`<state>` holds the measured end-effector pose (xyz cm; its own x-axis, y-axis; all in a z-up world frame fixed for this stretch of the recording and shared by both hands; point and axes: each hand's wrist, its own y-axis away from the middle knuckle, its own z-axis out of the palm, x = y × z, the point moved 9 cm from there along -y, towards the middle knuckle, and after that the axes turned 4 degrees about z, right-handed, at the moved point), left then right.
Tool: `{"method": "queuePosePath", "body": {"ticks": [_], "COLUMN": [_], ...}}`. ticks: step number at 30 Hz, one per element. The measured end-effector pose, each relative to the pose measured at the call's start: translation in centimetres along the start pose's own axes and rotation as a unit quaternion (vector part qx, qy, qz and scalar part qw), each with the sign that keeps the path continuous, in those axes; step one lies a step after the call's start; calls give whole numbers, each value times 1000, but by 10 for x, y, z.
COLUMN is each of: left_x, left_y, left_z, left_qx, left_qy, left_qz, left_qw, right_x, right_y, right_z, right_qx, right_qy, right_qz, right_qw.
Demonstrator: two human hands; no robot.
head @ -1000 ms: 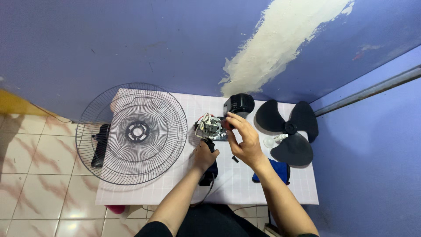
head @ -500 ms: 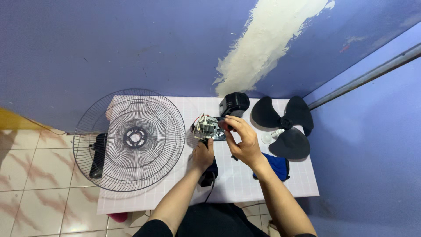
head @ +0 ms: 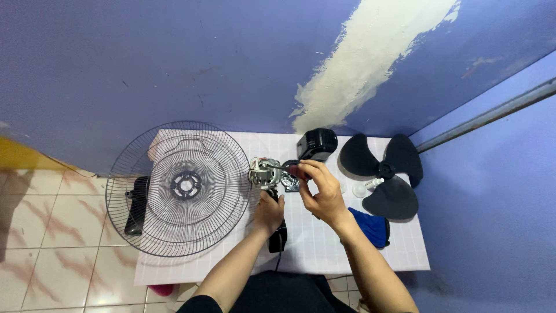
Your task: The person disassembles an electric fan on a table. They remove the front grille, unscrew the motor housing, and separate the motor from its casing, leaving the components laid out on the table.
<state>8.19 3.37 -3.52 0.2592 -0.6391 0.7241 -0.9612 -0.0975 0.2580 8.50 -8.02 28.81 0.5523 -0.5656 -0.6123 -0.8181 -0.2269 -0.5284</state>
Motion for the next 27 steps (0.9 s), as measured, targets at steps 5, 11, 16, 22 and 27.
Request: {"method": "queuePosePath", "body": {"ticks": [5,11,16,22,27], "left_x": [-3,9,22,42,49], "left_y": [-4,2,13,22,24], "left_z": [21,16,4,-7,-11], "left_qx": [91,64,-3,-71,-101], "left_qy": [1,30,0,-69,-70], "left_qz": [62,81,-5,-48,-80], "left_qw": [994,994,1000,994,989], "right_x": [0,43,125,169,178], "right_y": [-1,22,77,145,150], "right_z": [-5,-27,8,63,103], "right_qx": [33,106,24,-18,-55], "right_qy": [-6,-91,-309,-341,-382], "right_qz": [-18,108,390,479,394], "right_qw": [999,984,867,809,834]}}
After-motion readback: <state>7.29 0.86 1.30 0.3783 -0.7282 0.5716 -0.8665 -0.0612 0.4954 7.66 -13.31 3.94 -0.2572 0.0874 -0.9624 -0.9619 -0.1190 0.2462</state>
